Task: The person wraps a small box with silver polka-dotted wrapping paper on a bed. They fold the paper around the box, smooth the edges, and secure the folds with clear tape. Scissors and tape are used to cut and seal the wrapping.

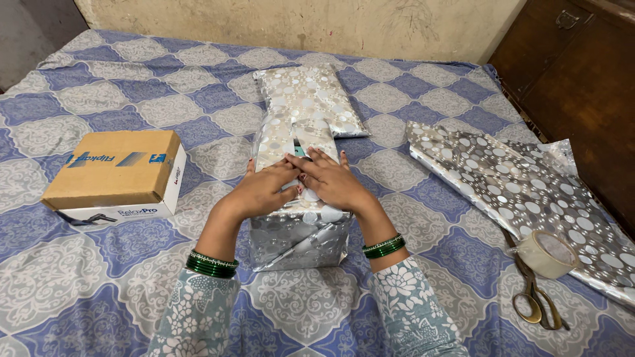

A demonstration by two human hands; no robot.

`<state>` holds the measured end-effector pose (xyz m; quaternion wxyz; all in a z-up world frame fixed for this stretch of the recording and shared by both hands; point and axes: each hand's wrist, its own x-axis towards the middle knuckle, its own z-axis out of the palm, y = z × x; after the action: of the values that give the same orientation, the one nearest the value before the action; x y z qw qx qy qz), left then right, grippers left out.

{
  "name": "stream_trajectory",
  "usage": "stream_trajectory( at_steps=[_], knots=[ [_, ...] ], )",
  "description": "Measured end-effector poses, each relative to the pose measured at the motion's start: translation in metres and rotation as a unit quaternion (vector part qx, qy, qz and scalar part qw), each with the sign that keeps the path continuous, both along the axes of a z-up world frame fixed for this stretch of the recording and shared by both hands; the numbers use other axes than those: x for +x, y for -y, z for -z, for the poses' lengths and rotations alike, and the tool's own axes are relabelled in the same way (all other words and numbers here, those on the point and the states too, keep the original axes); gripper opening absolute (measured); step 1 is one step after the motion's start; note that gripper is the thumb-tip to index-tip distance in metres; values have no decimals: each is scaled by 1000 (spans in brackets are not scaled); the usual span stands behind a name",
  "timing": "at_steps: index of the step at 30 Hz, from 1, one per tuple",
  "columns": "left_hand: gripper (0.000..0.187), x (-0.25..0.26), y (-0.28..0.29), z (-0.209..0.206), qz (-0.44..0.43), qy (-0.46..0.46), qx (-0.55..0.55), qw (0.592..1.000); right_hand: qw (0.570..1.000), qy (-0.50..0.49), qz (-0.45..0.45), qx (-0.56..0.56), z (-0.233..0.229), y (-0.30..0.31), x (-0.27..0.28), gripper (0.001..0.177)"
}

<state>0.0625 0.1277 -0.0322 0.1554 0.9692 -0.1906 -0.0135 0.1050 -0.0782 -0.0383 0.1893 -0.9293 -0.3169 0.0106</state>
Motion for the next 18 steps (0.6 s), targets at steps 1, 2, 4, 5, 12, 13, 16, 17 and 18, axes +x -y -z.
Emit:
stream_trajectory(
  at_steps=[1, 2, 4, 5, 12, 13, 16, 17, 18],
  knots=[
    [50, -2, -1, 0, -2, 9, -24, 1000, 1000, 3, 4, -20, -2, -1, 0, 53],
    [48, -3, -1, 1, -3, 18, -47, 999, 1000, -2, 4, -7, -3, -2, -1, 54],
    [63, -5, -3, 1, -6, 9, -175, 985, 1000, -13, 3, 17, -6, -3, -2, 56],
    [73, -5, -3, 1, -8, 3, -238, 971, 1000, -14, 5, 13, -7, -2, -2, 54],
    [118, -4, 3, 1, -37, 153, -230, 960, 999, -26, 9, 17, -10, -2, -6, 50],
    [122, -2, 1, 1, -45, 137, -259, 955, 1000, -23, 10, 18, -11, -2, -6, 50],
    [117, 11, -7, 3, -145, 57, -406, 900, 1000, -23, 14, 4, -10, -2, -8, 46],
    [113, 18, -12, 4, -189, 24, -460, 867, 1000, -22, 13, 11, -9, -3, -8, 47],
    [109, 26, -18, 5, -200, 25, -494, 846, 1000, -22, 11, 17, -8, -1, -8, 48]
  ],
)
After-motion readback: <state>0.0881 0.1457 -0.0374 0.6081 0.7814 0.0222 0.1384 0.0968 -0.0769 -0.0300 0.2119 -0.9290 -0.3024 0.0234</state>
